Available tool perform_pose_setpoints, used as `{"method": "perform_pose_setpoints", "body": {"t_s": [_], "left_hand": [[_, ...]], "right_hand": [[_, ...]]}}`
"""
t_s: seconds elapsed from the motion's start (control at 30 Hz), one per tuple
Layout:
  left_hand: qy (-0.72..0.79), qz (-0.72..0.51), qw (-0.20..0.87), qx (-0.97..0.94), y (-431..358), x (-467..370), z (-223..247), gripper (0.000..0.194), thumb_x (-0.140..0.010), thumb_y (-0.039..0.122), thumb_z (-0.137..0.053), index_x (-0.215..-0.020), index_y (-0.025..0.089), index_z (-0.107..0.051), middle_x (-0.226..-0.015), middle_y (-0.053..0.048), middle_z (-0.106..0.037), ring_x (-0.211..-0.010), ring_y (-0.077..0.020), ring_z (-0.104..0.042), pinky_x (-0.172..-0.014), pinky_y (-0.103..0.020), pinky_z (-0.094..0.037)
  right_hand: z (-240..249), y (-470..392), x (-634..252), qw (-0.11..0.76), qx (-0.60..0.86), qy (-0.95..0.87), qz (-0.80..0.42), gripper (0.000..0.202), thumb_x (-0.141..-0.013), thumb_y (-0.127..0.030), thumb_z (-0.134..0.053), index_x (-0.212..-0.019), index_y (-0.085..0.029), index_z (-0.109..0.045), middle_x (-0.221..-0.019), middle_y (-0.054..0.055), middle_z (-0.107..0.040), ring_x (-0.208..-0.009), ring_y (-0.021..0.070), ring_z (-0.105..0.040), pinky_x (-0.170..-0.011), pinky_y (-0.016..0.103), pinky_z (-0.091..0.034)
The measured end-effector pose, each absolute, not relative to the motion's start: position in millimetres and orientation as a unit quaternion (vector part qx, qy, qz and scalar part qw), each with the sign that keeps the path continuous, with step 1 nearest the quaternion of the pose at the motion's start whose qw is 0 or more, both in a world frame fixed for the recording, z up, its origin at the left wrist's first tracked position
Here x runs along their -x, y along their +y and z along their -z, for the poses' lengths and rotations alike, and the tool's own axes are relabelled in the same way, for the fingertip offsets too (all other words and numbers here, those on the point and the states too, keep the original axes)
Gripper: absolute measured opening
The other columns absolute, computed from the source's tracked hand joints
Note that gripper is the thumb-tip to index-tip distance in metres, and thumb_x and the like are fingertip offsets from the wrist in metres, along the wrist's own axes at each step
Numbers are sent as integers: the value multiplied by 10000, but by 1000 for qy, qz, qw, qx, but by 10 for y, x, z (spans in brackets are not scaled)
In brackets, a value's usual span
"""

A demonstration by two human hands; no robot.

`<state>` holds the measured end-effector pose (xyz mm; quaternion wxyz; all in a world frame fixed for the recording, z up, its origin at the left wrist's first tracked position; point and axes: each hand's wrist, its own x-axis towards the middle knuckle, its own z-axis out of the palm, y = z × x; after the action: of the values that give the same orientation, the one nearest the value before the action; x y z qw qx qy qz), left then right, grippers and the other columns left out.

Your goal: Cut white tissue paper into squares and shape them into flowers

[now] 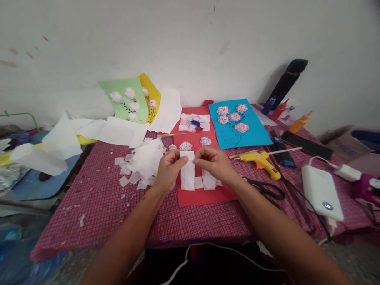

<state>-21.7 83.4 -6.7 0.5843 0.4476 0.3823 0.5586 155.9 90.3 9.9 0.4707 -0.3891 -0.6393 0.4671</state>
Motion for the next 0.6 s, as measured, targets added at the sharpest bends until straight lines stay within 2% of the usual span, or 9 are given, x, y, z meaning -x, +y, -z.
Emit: {"method": "perform_pose_setpoints", "body": {"t_s": [0.17, 0.37, 0.43, 0.5, 0.6], "left_hand": [[369, -570, 596, -428, 840, 197, 76, 248, -756, 323, -802, -875, 165, -653, -780, 12, -665, -679, -111, -581, -666, -248, -468], [374, -578, 623, -373, 866, 199, 21, 278, -701, 312, -824, -869, 173, -651, -824, -1, -687, -756, -139, -628, -758, -290, -508], [368, -584, 634, -349, 866, 209, -19, 268, -692, 301, -818, -837, 179, -628, -763, 9, -667, -704, -135, -617, -718, -286, -506], [370, -584, 644, -326, 860, 221, -57, 267, -691, 289, -810, -812, 188, -594, -672, 28, -623, -587, -114, -567, -610, -265, -470], [372, -578, 654, -316, 849, 229, -93, 279, -692, 283, -803, -796, 197, -558, -585, 51, -553, -482, -97, -497, -488, -236, -379]], "right_hand": [[-88, 918, -1563, 459, 365, -555, -590, 295, -730, -402, -786, -919, -217, -658, -688, -28, -622, -489, 95, -433, -469, 250, -336], [-50, 958, -1590, 496, 385, -536, -564, 203, -743, -332, -737, -889, -210, -666, -743, -8, -650, -514, 99, -463, -496, 261, -364], [-30, 969, -1598, 496, 400, -562, -527, 145, -766, -297, -684, -879, -210, -658, -764, 2, -655, -561, 119, -502, -541, 277, -406], [-22, 969, -1610, 482, 416, -627, -450, 115, -759, -222, -631, -870, -210, -657, -811, 19, -668, -667, 153, -562, -635, 306, -460], [-54, 938, -1634, 404, 391, -755, -337, 269, -696, -109, -590, -927, -210, -682, -962, 49, -703, -882, 212, -618, -828, 372, -494]]}}
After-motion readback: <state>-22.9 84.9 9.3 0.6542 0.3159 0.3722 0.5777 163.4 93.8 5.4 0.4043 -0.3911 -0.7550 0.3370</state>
